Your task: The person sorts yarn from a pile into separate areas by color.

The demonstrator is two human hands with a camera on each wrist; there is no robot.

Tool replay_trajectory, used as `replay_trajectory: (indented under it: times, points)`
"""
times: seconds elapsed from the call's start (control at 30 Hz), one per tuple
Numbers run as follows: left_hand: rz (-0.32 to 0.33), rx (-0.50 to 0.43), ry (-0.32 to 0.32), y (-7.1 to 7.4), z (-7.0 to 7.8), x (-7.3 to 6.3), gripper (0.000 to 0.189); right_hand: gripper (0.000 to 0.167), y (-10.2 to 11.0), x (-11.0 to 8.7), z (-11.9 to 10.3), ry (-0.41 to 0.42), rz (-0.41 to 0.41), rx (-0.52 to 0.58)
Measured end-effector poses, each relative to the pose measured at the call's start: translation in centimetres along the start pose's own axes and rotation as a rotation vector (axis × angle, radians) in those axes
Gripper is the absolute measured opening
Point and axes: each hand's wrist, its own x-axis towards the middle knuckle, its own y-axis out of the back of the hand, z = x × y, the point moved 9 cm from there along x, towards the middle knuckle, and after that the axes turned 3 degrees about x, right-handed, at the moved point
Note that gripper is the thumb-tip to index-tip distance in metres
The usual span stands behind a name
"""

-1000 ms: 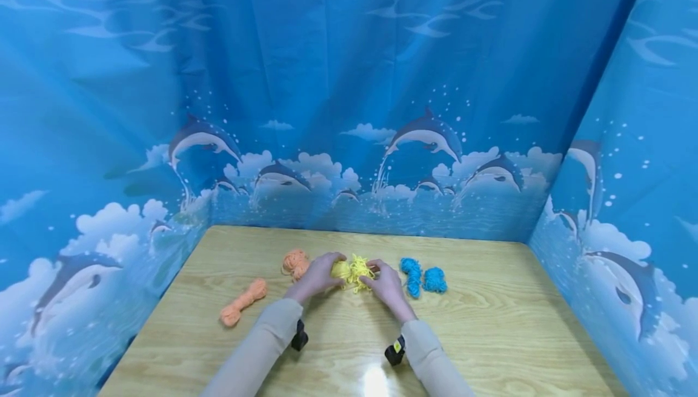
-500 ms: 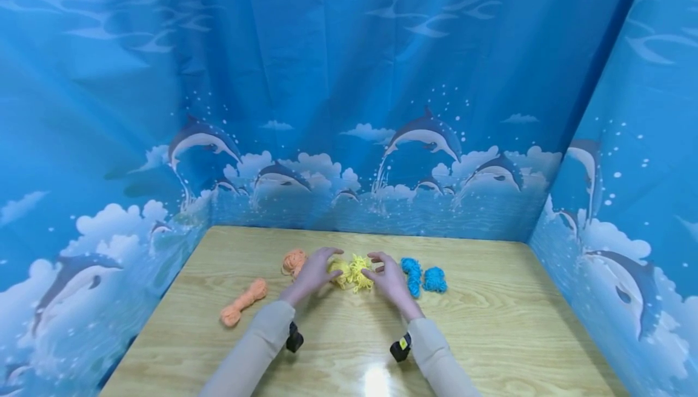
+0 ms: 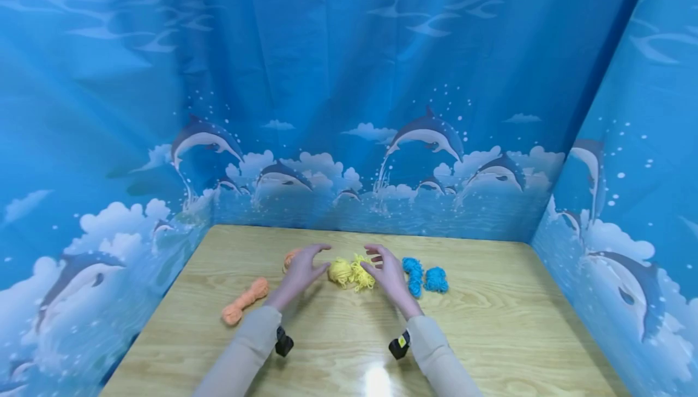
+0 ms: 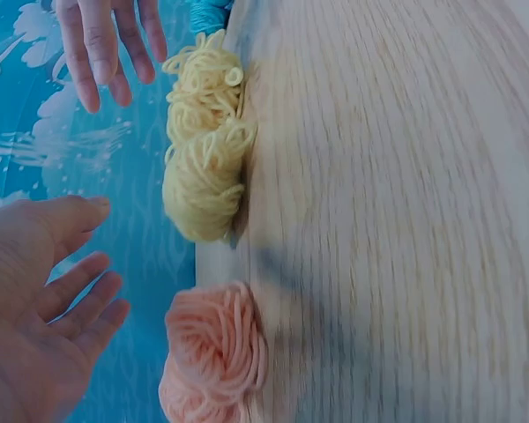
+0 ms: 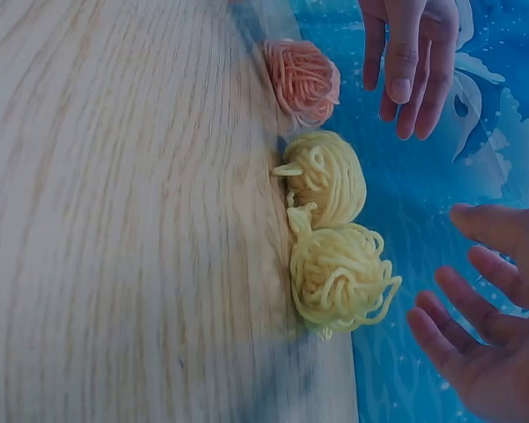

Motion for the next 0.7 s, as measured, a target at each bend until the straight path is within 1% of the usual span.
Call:
replay_trajectory:
  times: [0.17,0.23,0.47,0.63,0.7]
  points:
    - [0.073,-0.003,-0.013,1.7,-0.6,-0.9,0.042,0.042,-0.7,0.3,-0.8,0.034,-0.008,0.038]
    - [0.088,-0.004,-0.006,2.3,-1.0,-1.3,0.042,0.042,-1.2,0.4,-1.1,0.041,-0.023,0.053]
    - [0.105,-0.038,0.052,4.7,-3.0,-2.8,0.044,0.042,-3.1,0.9,-3.0,0.118,-0.057,0.062]
    - [0.118,-0.021,0.082,5.9,-4.5,-3.6,0.045,0.043,-4.6,1.1,-4.1,0.146,-0.089,0.072]
    - [0.127,-0.002,0.080,6.3,-5.0,-3.9,0.046,0.043,-5.2,1.1,-4.5,0.155,-0.103,0.083]
